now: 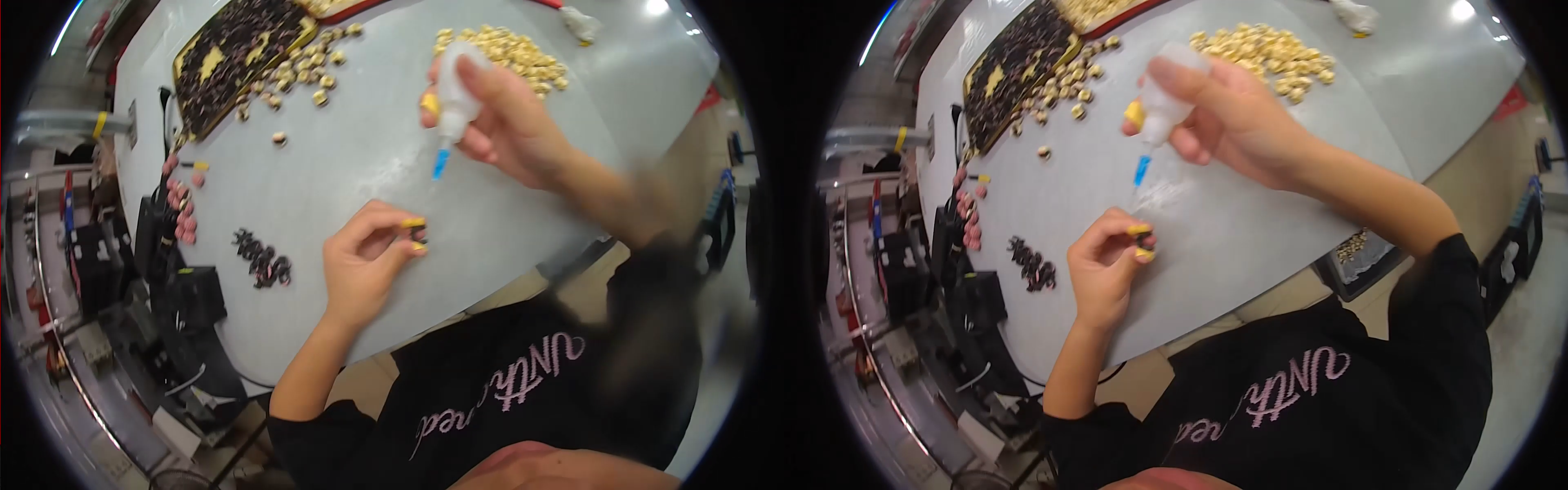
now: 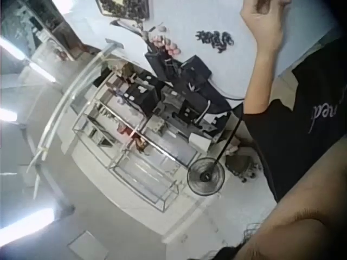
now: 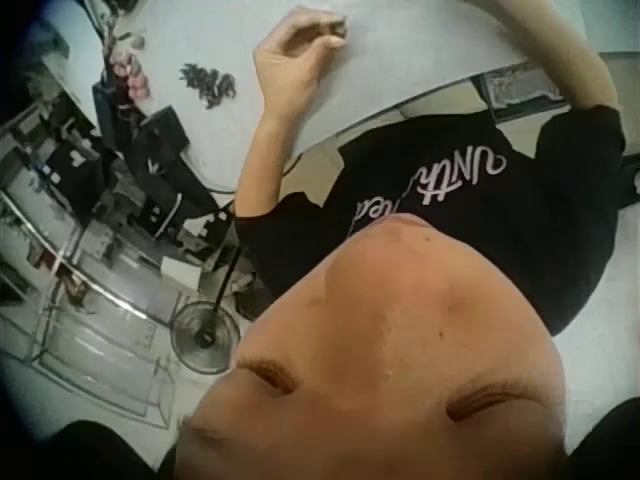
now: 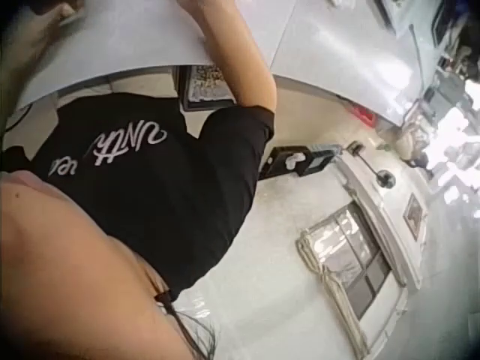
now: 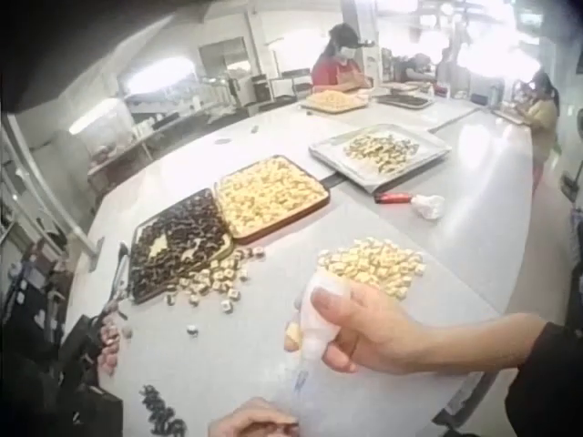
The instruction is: Assembling small plastic figurines by gluing component parts together.
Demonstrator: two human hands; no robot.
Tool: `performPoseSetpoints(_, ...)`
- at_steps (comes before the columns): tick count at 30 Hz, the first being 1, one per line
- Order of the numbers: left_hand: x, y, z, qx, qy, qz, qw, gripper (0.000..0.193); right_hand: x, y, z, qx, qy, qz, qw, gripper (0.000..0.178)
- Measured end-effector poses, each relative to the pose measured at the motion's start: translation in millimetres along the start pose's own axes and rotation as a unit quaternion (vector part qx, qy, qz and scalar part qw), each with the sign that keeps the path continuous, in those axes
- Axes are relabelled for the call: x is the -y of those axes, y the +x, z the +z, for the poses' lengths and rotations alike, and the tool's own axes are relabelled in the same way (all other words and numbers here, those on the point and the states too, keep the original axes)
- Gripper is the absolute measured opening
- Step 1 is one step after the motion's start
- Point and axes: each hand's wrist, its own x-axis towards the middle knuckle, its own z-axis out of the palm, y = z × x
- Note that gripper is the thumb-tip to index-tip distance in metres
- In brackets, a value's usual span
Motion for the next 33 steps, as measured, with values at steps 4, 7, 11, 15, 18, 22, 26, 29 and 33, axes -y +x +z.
performPoseSetpoints(4,4.5,3.0,-2.7,0.038,-0.026,0.034,0.998,0.021,3.9,-4.4,-2.5,0.05,0.017,-0.011,0.999,0.031)
performPoseSetpoints(7,2.9,2.0,-3.5,0.035,-0.045,0.015,0.998,0.021,3.3,-7.3,1.6,0.055,-0.032,-0.004,0.998,0.03)
performPoseSetpoints(11,-0.2,2.3,-5.3,0.04,-0.053,0.002,0.998,0.02,-2.8,-7.9,6.9,0.049,-0.118,-0.009,0.992,0.035)
performPoseSetpoints(15,-0.1,2.5,-6.3,0.042,-0.046,-0.004,0.998,0.02,-10.4,-10.1,7.5,0.061,-0.144,-0.023,0.987,0.04)
performPoseSetpoints(18,-0.2,2.0,-7.4,0.043,-0.035,-0.007,0.998,0.02,-9.1,-10.1,6.0,0.079,-0.124,-0.015,0.989,0.039)
performPoseSetpoints(22,-1.5,1.4,-8.2,0.044,-0.021,-0.012,0.999,0.02,13.7,-8.8,5.9,0.092,-0.12,0.053,0.987,0.031)
performPoseSetpoints(26,1.8,1.9,-6.9,0.042,-0.022,-0.009,0.999,0.02,27.2,-9.2,5.5,0.073,-0.195,0.138,0.968,0.024)
performPoseSetpoints(29,2.5,1.5,-5.4,0.033,-0.006,0.004,0.999,0.019,22.8,-10.5,4.1,0.073,-0.202,0.14,0.967,0.023)
performPoseSetpoints(33,-0.2,2.0,-8.4,0.053,-0.024,-0.013,0.998,0.022,3.1,-10.5,5.9,0.087,-0.07,0.049,0.993,0.024)
